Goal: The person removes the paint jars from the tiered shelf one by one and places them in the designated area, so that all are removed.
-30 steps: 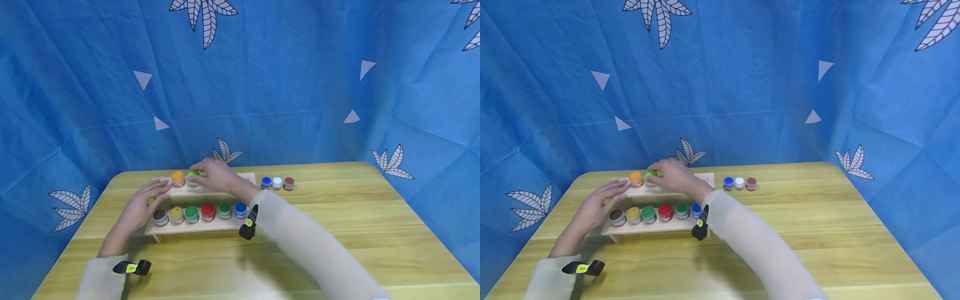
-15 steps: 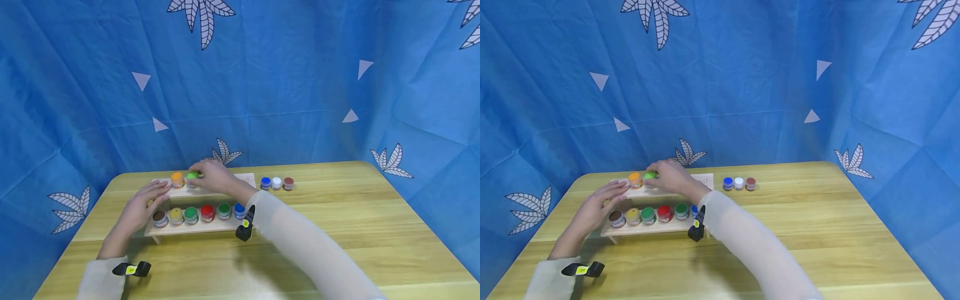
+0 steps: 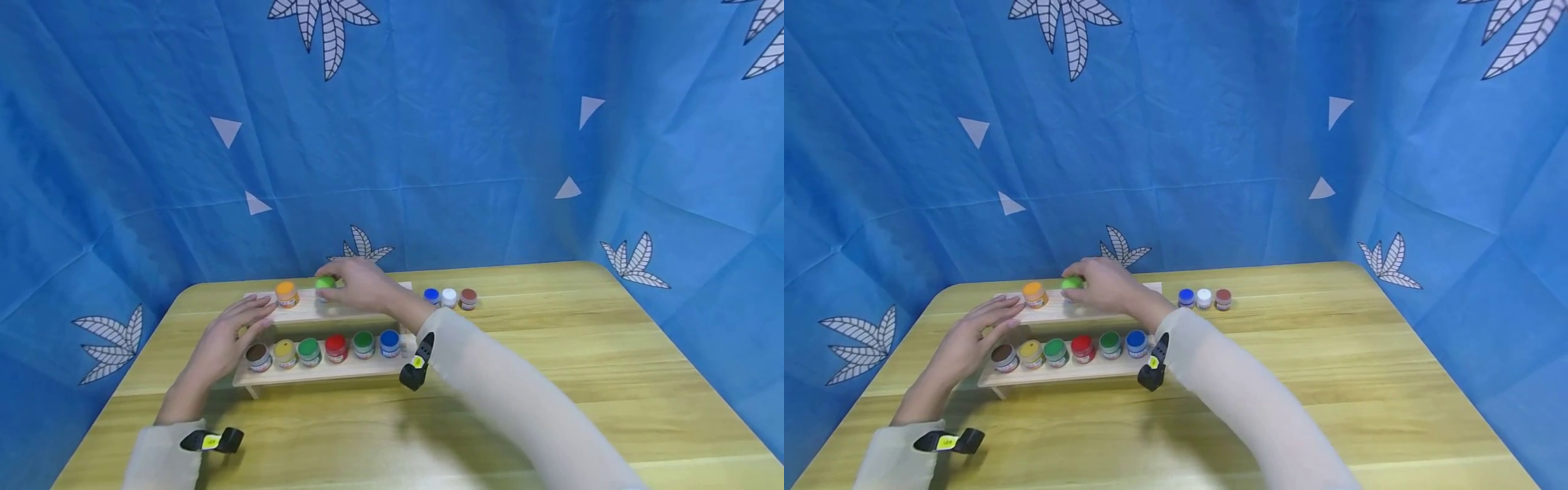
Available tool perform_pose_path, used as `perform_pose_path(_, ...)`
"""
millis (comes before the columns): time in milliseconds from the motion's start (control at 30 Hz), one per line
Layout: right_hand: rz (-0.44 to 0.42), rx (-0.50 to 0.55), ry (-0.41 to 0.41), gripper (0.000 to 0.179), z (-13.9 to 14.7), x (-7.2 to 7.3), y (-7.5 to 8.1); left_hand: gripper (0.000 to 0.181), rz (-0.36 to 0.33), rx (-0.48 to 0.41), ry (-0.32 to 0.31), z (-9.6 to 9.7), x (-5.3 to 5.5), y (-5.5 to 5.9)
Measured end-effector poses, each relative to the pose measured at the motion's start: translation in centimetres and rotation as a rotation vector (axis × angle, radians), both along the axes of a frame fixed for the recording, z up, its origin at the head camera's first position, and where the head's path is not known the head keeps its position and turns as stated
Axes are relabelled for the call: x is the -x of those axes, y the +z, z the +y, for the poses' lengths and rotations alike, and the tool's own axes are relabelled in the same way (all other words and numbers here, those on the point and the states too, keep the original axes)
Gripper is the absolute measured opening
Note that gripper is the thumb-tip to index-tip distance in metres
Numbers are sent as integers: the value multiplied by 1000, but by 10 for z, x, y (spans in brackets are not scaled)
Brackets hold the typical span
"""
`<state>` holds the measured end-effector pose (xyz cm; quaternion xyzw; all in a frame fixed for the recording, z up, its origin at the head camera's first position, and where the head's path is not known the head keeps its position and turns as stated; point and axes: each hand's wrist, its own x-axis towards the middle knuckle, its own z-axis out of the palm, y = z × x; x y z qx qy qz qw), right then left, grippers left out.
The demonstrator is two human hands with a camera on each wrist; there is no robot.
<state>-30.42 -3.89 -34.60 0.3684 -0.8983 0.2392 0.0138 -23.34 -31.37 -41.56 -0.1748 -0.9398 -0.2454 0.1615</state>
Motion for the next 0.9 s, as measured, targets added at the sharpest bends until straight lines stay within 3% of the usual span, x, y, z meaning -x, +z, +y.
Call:
perform_pose_path(300, 17, 13, 11, 41, 19, 1, 2, 39, 45, 6, -20, -2, 1, -3)
perform_pose_path(900, 75, -16, 4, 42, 59, 1, 7, 39, 42, 8, -24, -4, 5, -3)
